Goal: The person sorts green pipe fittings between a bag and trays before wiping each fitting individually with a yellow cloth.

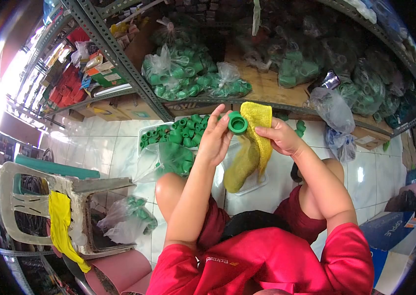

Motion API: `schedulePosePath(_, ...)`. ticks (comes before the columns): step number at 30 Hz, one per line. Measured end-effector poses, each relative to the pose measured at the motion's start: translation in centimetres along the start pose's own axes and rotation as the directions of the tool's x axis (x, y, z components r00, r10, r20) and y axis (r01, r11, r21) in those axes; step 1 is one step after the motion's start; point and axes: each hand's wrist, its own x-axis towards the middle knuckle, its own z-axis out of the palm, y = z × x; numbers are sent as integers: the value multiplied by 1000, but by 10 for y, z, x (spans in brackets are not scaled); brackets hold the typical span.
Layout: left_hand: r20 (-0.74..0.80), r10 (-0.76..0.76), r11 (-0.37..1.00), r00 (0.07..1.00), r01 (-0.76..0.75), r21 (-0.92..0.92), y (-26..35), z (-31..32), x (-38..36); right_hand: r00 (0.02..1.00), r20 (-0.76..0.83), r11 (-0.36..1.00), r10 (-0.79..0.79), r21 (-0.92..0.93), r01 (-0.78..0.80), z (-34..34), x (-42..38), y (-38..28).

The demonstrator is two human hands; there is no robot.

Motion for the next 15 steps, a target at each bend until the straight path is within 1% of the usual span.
schedulePosePath(1,29,-53,999,998,53,-11,3,-4,1,1000,-12,999,13,-44,-13,-2,0,2)
schedulePosePath(2,58,-104,994,993,106,-20,5,-7,1,1000,-12,999,13,-44,-14,-3,0,3)
schedulePosePath(3,58,-104,994,993,105,-20,6,-8,1,999,-38,995,26,-91,-29,-2,0,3)
schedulePosePath(4,87,-181,981,980,186,-56,11,-5,-2,997,-64,989,38,-137,-46,0,-1,3)
schedulePosePath(5,119,-255,960,960,267,-91,13,-4,-3,997,-63,990,38,-137,-46,4,-1,2)
schedulePosePath(6,118,-255,960,960,266,-90,12,-4,-3,994,-95,986,-55,-164,39,10,-1,1)
schedulePosePath(7,76,-146,987,986,151,-62,11,-5,-2,981,-124,973,-148,-193,123,15,-1,-1)
schedulePosePath(8,36,-36,999,999,37,-27,11,-5,-1,981,-124,974,-148,-191,123,16,-1,-3)
schedulePosePath(9,52,-26,997,998,30,-72,13,-6,0,970,-164,975,-178,-165,151,16,0,-5)
schedulePosePath(10,52,-27,997,998,31,-70,12,-7,0,957,-204,974,-206,-139,180,16,0,-6)
schedulePosePath(12,-3,37,992,999,-37,-122,9,-8,2,955,-211,974,-210,-126,187,13,-2,-4)
schedulePosePath(14,-11,30,988,999,-31,-151,9,-3,1,968,-183,974,-173,-176,141,15,-6,-4)
schedulePosePath(15,-16,21,983,1000,-23,-180,8,-1,0,961,-89,876,-261,-441,197,17,-5,-2)
